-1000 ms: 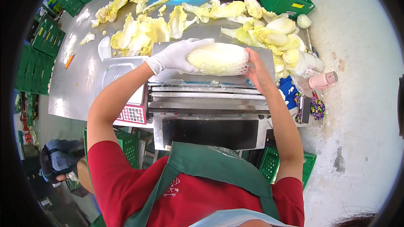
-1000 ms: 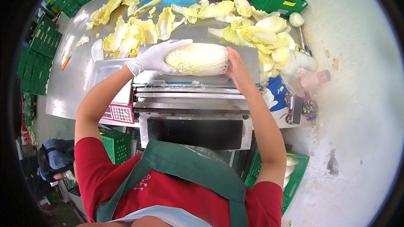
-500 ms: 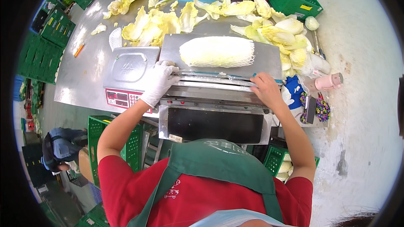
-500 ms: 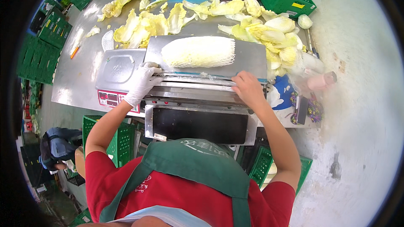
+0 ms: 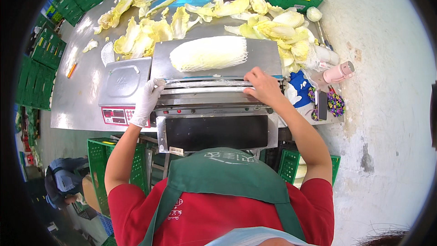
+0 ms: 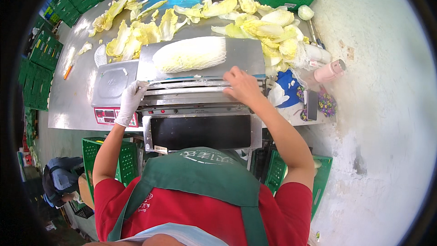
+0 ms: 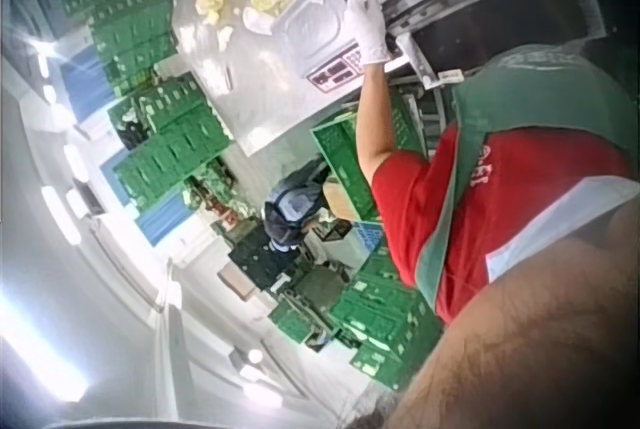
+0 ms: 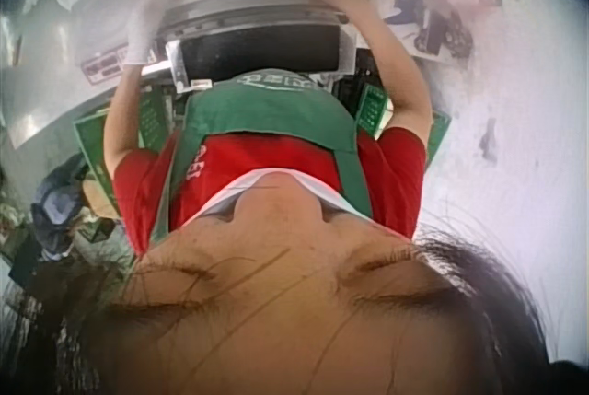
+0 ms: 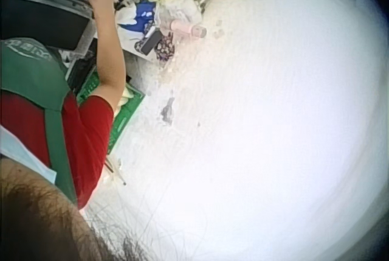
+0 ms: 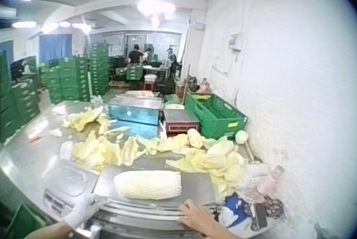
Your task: The person wraps individual cabbages in plastic mesh and film using a heat-sealer machine, then places the finished items into a plastic crate.
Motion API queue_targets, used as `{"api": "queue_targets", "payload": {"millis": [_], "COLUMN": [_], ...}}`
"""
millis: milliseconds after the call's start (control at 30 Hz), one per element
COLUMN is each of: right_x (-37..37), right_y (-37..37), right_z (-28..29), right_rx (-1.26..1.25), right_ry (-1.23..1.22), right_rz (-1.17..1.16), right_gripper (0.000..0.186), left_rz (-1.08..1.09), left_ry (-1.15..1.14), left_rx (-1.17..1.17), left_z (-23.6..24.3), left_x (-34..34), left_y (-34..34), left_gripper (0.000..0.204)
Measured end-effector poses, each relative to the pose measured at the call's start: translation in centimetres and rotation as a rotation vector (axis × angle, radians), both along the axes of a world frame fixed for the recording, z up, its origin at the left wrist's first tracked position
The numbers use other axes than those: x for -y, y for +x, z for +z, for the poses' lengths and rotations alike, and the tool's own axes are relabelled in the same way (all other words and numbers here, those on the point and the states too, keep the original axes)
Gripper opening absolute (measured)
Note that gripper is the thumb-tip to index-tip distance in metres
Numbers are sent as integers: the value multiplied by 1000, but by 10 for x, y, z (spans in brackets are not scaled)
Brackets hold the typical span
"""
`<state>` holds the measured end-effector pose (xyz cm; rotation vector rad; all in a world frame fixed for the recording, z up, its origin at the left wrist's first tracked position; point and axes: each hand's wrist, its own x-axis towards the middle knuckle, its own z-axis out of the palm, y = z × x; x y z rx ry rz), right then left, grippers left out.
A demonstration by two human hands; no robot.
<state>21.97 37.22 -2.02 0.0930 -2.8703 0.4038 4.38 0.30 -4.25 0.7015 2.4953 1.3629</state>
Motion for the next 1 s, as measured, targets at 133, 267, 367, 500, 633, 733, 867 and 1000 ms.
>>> {"api": "queue_targets", "payload": {"millis": [133,267,367,500,633,733,867,1000], "right_x": [-9,-11,-2,-15,-56,-95,-76,-65], "right_y": [-7,19,33,10,-85,-125,-124,-122], "right_z": [-21,-16,18,84,99,37,-9,-14], "right_rx": [44,250,231,-93,-306,-192,85,161], "right_ry": [0,-563,-724,-921,-905,-85,-222,-485], "right_rz": [-5,-60,-178,-117,-130,229,275,194], "right_gripper": [13,10,14,17,15,30,84,106], "left_rz": [6,0,9,109,-85,-480,-544,-416], "left_ry": [77,180,413,457,290,-102,-122,23], "left_rx": [86,301,350,-74,-435,-609,-249,-63], "left_z": [2,18,39,94,110,71,34,24], "left_x": [-1,9,13,0,-44,-82,-95,-93], "left_y": [-1,16,37,20,-57,-88,-96,-93], "left_gripper": [3,4,5,5,52,98,107,97]}}
